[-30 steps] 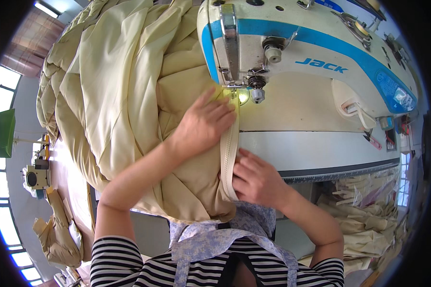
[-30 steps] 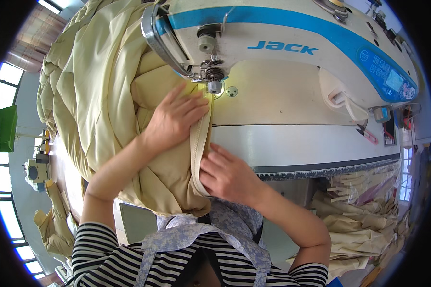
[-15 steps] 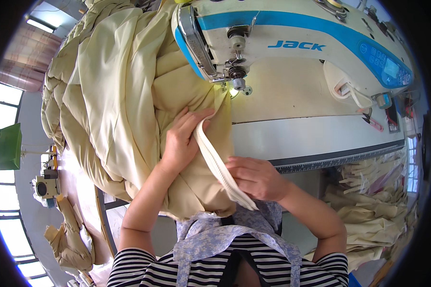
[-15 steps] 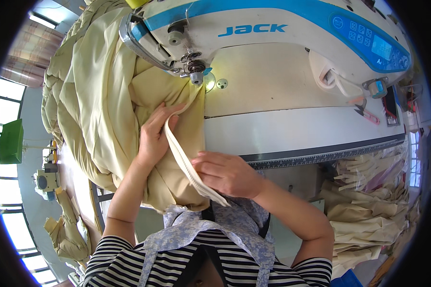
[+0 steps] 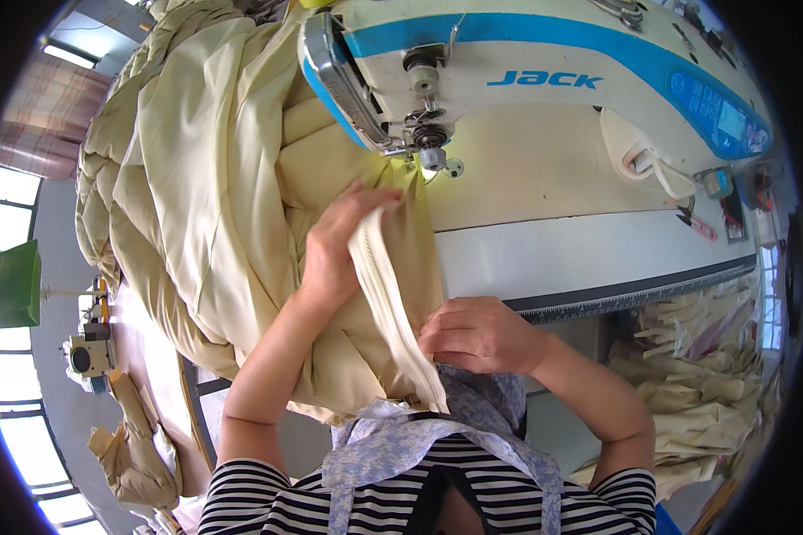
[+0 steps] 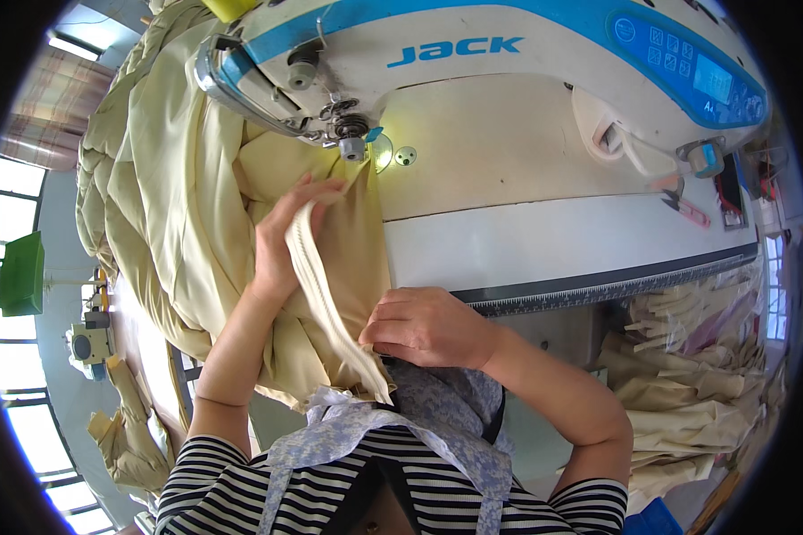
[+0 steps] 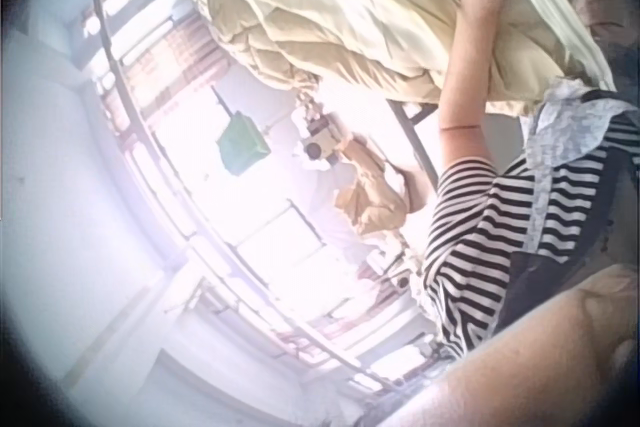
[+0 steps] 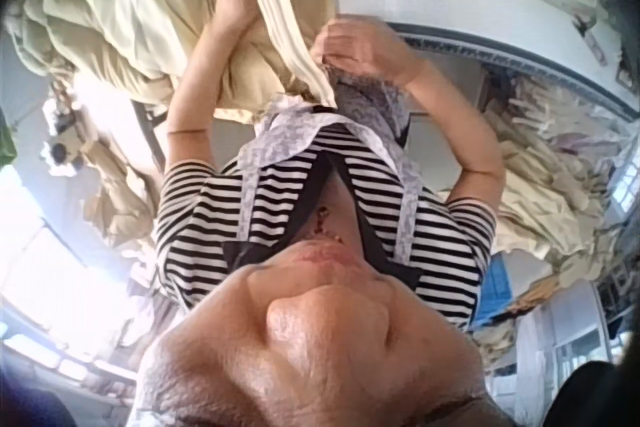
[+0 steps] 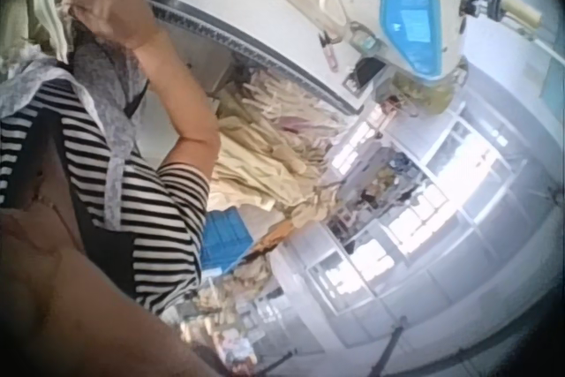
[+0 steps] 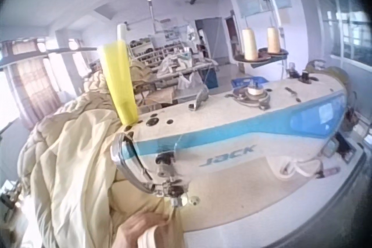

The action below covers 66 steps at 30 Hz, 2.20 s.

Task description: The person aligns a zipper along the edge of a beige quilted jacket and sews it using a sewing machine. They guide the fabric under the needle, adjust the zipper position, and continue stitching along the length of the zipper. The person then trims excess thread and inspects the seam.

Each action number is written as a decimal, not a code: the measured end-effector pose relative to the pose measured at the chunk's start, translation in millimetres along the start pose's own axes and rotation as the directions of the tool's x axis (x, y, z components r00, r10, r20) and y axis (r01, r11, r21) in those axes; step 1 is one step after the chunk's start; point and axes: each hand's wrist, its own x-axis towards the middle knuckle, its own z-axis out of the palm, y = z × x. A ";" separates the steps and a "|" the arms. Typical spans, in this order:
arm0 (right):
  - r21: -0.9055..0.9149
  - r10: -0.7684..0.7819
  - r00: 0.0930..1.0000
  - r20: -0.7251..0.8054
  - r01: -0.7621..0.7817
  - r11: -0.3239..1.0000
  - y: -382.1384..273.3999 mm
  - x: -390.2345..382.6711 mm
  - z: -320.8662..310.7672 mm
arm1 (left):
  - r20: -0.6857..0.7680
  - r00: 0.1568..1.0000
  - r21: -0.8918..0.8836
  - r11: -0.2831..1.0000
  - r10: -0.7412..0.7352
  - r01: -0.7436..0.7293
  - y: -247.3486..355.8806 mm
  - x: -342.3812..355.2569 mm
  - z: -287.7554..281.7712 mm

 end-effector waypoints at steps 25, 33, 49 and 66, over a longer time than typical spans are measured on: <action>-0.035 0.112 0.993 0.049 -0.110 0.993 -3.1 13.2 -7.9 | 0.235 0.913 0.304 0.868 0.332 -0.394 -32.1 13.4 9.1; -0.117 0.176 0.983 0.043 -0.170 0.978 9.4 33.7 -10.3 | 0.223 0.843 0.257 0.804 0.490 -0.536 -60.7 44.7 5.0; -0.205 0.037 0.996 0.081 -0.019 0.979 -60.6 -52.1 57.0 | 0.555 0.773 0.161 0.871 0.309 -0.464 50.3 -75.6 -17.0; -0.111 0.179 0.984 -0.023 -0.180 0.977 -84.3 -84.4 84.8 | 0.597 0.787 0.053 0.971 0.157 -0.234 99.8 -147.6 -58.7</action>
